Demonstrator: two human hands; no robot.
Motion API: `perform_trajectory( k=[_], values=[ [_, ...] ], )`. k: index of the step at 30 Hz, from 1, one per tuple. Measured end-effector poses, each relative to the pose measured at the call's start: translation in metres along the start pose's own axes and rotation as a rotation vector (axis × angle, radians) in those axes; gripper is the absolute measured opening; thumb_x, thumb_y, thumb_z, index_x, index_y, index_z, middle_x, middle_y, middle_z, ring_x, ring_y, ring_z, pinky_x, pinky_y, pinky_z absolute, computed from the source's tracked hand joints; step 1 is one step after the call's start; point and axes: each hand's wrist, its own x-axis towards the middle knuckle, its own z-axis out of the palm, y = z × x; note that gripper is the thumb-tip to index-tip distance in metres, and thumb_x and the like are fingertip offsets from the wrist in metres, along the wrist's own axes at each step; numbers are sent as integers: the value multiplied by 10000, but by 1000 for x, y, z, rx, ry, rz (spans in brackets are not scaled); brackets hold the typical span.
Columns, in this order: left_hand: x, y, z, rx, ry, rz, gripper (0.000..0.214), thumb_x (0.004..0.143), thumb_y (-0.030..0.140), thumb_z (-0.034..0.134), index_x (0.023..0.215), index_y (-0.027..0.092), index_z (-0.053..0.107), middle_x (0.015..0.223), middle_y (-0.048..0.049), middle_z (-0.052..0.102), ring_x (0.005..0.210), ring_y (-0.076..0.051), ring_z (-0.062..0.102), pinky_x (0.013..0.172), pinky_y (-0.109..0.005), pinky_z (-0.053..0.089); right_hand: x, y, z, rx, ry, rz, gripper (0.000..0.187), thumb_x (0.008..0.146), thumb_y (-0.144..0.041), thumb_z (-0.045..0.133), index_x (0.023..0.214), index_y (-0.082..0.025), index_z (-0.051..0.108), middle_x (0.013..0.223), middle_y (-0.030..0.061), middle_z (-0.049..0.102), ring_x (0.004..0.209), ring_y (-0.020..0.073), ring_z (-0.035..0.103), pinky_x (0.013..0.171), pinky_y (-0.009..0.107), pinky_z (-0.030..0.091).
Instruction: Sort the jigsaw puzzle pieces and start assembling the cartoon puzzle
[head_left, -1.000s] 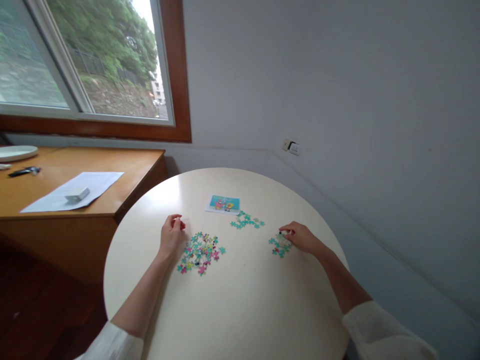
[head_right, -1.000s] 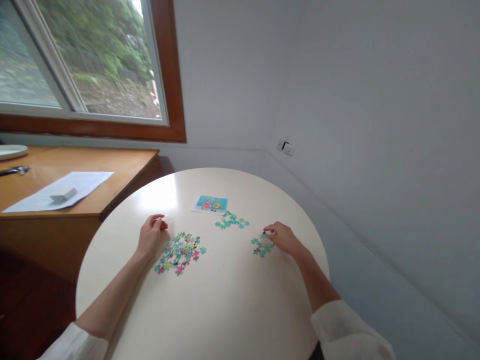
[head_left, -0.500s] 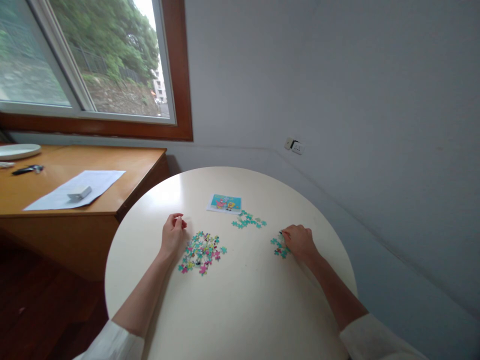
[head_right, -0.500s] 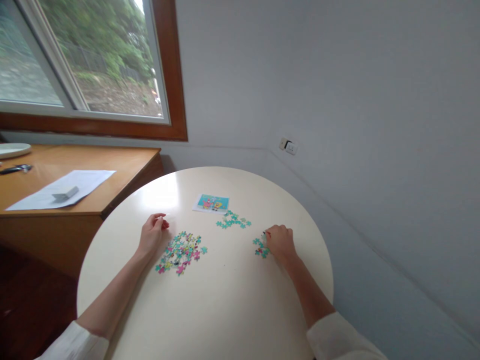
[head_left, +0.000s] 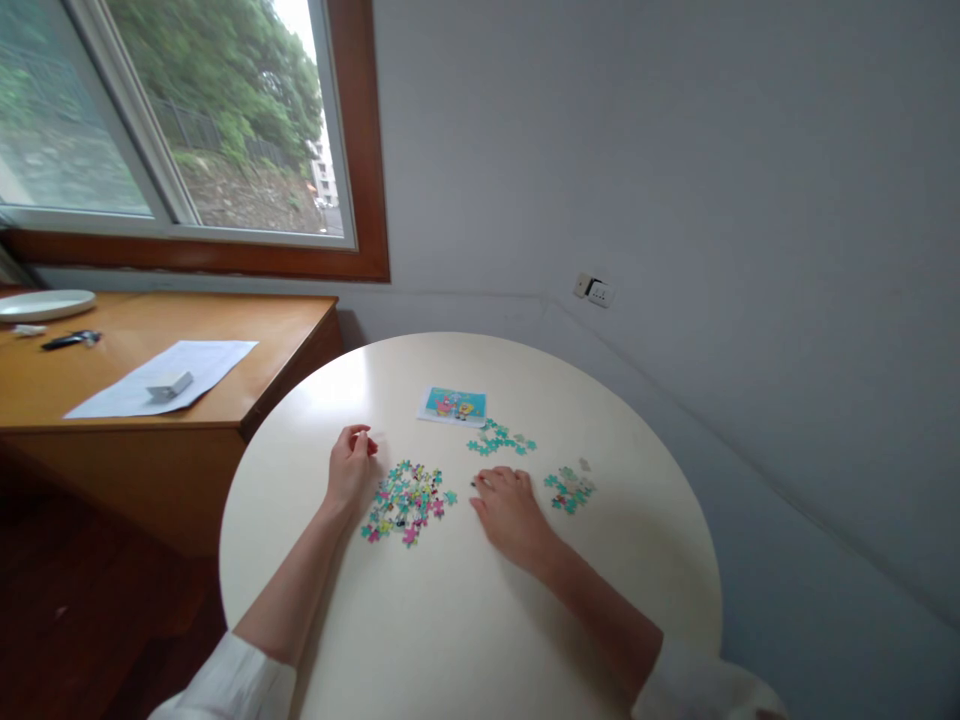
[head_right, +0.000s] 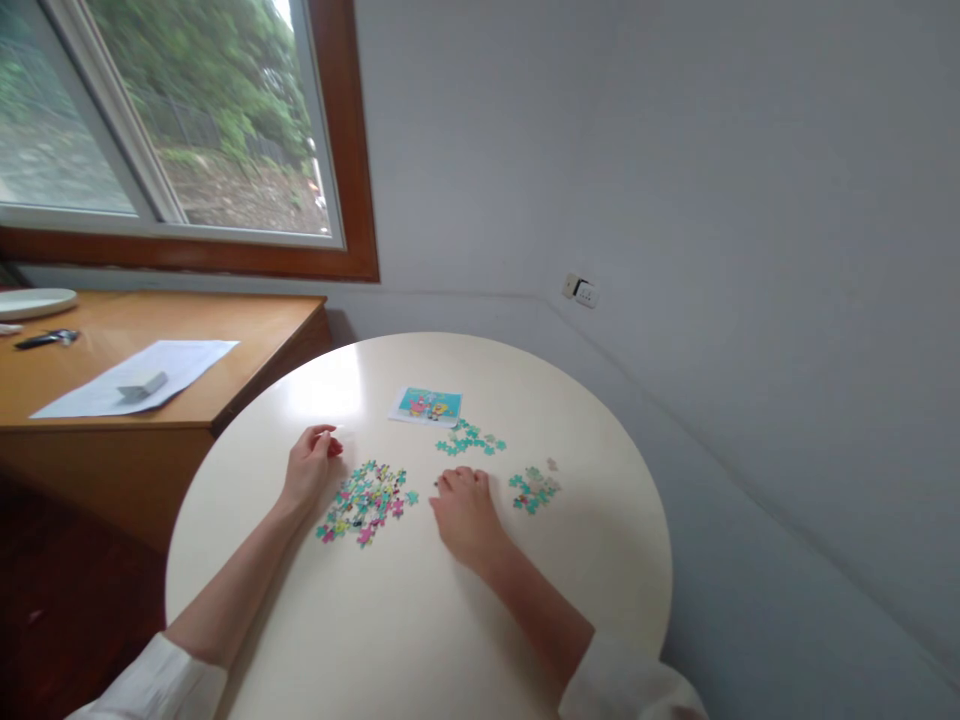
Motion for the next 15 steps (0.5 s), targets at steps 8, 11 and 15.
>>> perform_trajectory(
  k=[8, 11, 15],
  values=[
    [-1, 1, -1, 4, 0, -3, 231, 721, 346, 435, 834, 173, 539, 592, 1, 539, 597, -159, 541, 562, -274, 423, -6, 3, 1, 120, 3, -64, 406, 903, -237, 321, 1281, -143, 436, 1323, 143, 471, 1224, 215, 395, 978, 405, 273],
    [-1, 1, 0, 10, -5, 1, 234, 722, 346, 437, 832, 170, 544, 593, -3, 541, 597, -161, 543, 559, -275, 424, -16, 50, 5, 45, 47, 110, 388, 876, -203, 335, 1217, -147, 511, 1271, 143, 525, 1173, 225, 455, 951, 412, 298],
    [-1, 1, 2, 11, -7, -5, 234, 722, 342, 434, 833, 170, 547, 606, -8, 544, 595, -160, 535, 538, -268, 416, -32, 105, 9, -33, 108, 333, 347, 863, -234, 371, 1138, -196, 579, 1216, 104, 575, 1116, 228, 502, 900, 396, 339]
  ],
)
